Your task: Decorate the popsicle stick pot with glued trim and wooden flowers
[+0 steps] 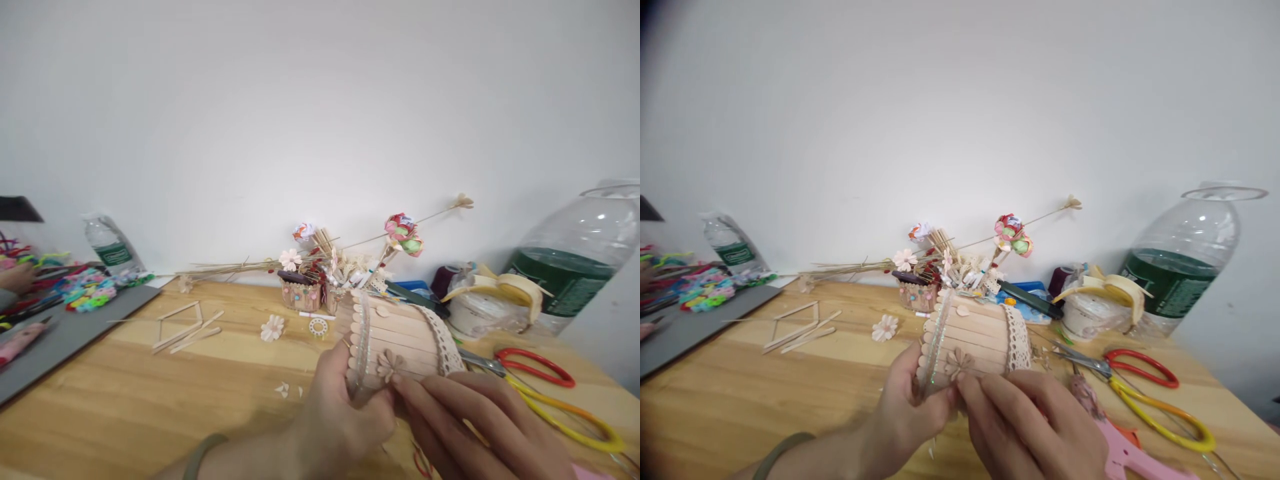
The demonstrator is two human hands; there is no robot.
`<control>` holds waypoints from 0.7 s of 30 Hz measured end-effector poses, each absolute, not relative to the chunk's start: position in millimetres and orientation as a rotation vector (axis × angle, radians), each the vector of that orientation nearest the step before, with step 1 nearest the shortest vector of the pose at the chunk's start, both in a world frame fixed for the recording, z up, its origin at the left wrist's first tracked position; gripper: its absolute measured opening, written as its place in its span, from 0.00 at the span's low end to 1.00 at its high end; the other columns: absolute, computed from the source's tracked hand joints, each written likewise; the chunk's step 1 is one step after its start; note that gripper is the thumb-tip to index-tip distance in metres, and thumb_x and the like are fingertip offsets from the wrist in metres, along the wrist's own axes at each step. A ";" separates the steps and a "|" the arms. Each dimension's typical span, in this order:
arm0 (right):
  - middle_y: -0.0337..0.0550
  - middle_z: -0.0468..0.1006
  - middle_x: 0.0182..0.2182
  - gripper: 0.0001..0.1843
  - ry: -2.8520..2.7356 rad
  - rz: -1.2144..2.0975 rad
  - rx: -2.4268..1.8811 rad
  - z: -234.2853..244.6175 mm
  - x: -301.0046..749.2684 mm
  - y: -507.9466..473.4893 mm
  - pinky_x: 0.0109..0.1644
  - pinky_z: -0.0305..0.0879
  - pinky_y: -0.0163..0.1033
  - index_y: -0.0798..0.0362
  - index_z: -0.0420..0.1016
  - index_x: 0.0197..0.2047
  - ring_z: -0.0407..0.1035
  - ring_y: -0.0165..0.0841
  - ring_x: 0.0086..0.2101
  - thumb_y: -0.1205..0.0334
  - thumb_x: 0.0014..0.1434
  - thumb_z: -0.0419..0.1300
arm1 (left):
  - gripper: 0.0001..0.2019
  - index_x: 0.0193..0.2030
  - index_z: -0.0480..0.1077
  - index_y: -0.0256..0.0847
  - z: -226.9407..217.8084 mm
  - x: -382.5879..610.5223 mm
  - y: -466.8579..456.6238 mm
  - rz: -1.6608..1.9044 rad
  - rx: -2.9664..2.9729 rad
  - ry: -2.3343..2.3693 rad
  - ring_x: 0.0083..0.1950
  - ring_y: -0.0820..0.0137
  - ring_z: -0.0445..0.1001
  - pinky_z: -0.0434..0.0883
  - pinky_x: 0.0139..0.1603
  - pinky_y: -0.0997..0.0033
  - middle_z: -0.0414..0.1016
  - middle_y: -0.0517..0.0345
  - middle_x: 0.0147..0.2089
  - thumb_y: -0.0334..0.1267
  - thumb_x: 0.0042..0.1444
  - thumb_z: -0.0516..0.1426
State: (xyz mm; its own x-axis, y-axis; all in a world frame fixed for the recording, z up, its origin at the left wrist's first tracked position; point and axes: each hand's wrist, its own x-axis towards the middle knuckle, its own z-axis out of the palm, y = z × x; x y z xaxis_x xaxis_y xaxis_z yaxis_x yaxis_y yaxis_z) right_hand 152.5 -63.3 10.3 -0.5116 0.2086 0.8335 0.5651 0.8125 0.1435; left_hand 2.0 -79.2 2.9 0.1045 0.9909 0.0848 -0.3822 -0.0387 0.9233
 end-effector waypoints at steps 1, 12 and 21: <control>0.38 0.78 0.28 0.10 -2.106 -0.504 -0.560 12.4 152.3 -62.5 0.31 0.69 0.31 0.50 0.74 0.40 0.71 0.28 0.27 0.70 0.58 0.55 | 0.16 0.43 0.69 0.36 3.6 1.3 -78.7 1.331 1.034 0.763 0.39 0.70 0.77 0.72 0.39 0.78 0.79 0.54 0.40 0.25 0.45 0.57; 0.40 0.72 0.33 0.08 -1.883 -0.095 -0.814 13.9 160.5 -66.8 0.34 0.69 0.31 0.47 0.69 0.38 0.70 0.30 0.34 0.68 0.58 0.53 | 0.15 0.45 0.71 0.38 1.0 -6.1 -76.4 1.350 0.978 0.652 0.41 0.67 0.75 0.70 0.42 0.72 0.79 0.55 0.40 0.33 0.49 0.57; 0.40 0.70 0.32 0.04 -1.874 -0.004 -0.808 11.2 156.3 -63.0 0.31 0.67 0.33 0.47 0.65 0.38 0.68 0.31 0.33 0.65 0.59 0.52 | 0.11 0.39 0.74 0.37 1.6 -2.6 -71.0 1.397 0.845 0.694 0.38 0.67 0.76 0.69 0.40 0.73 0.79 0.56 0.34 0.37 0.48 0.60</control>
